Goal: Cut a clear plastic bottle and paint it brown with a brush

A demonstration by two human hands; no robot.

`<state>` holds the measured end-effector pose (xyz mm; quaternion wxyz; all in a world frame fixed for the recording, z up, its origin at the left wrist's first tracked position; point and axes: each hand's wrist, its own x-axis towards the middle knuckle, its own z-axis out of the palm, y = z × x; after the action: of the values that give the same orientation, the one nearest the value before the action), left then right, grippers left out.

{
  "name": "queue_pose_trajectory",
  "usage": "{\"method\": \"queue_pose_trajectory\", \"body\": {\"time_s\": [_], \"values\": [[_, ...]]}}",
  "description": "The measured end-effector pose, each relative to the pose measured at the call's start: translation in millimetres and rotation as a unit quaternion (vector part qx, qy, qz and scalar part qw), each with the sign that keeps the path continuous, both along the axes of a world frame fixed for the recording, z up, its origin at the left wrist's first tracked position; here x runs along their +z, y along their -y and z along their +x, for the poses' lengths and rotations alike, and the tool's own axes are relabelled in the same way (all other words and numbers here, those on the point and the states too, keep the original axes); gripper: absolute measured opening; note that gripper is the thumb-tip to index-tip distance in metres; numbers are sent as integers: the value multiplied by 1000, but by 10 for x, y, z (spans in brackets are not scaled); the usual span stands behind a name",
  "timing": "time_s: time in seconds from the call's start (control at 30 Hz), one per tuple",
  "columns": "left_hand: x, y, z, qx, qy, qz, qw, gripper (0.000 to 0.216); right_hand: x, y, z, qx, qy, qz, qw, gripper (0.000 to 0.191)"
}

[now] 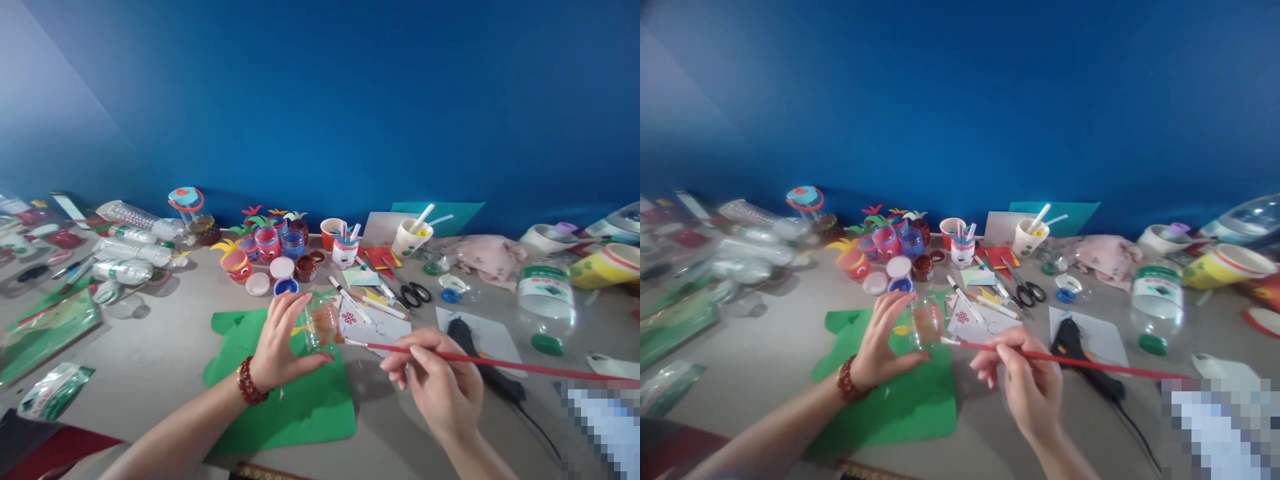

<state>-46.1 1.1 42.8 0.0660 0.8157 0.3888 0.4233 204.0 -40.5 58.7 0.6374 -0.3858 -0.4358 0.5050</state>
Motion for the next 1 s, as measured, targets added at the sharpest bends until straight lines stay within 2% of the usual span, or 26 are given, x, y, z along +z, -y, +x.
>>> {"method": "queue_pose_trajectory", "body": {"time_s": [0.13, 0.23, 0.47, 0.7, 0.9, 1.0], "values": [[9, 7, 7, -4, 0, -4, 1000, 90, 10, 30, -96, 44, 14, -5, 999, 13], [9, 10, 10, -5, 0, 0, 1000, 91, 9, 39, -139, 49, 26, -7, 998, 14], [-2, 0, -3, -2, 6, 2, 1000, 91, 15, 8, -2, -13, 12, -4, 1000, 12], [3, 5, 7, -6, 4, 10, 1000, 91, 63, 17, -101, 26, 12, -32, 999, 14], [9, 1, -8, -2, 8, 9, 1000, 90, 88, -58, -64, -43, -7, -39, 998, 12], [15, -3, -4, -1, 10, 10, 1000, 89, 113, -57, -58, -37, -24, -35, 998, 11]]}}
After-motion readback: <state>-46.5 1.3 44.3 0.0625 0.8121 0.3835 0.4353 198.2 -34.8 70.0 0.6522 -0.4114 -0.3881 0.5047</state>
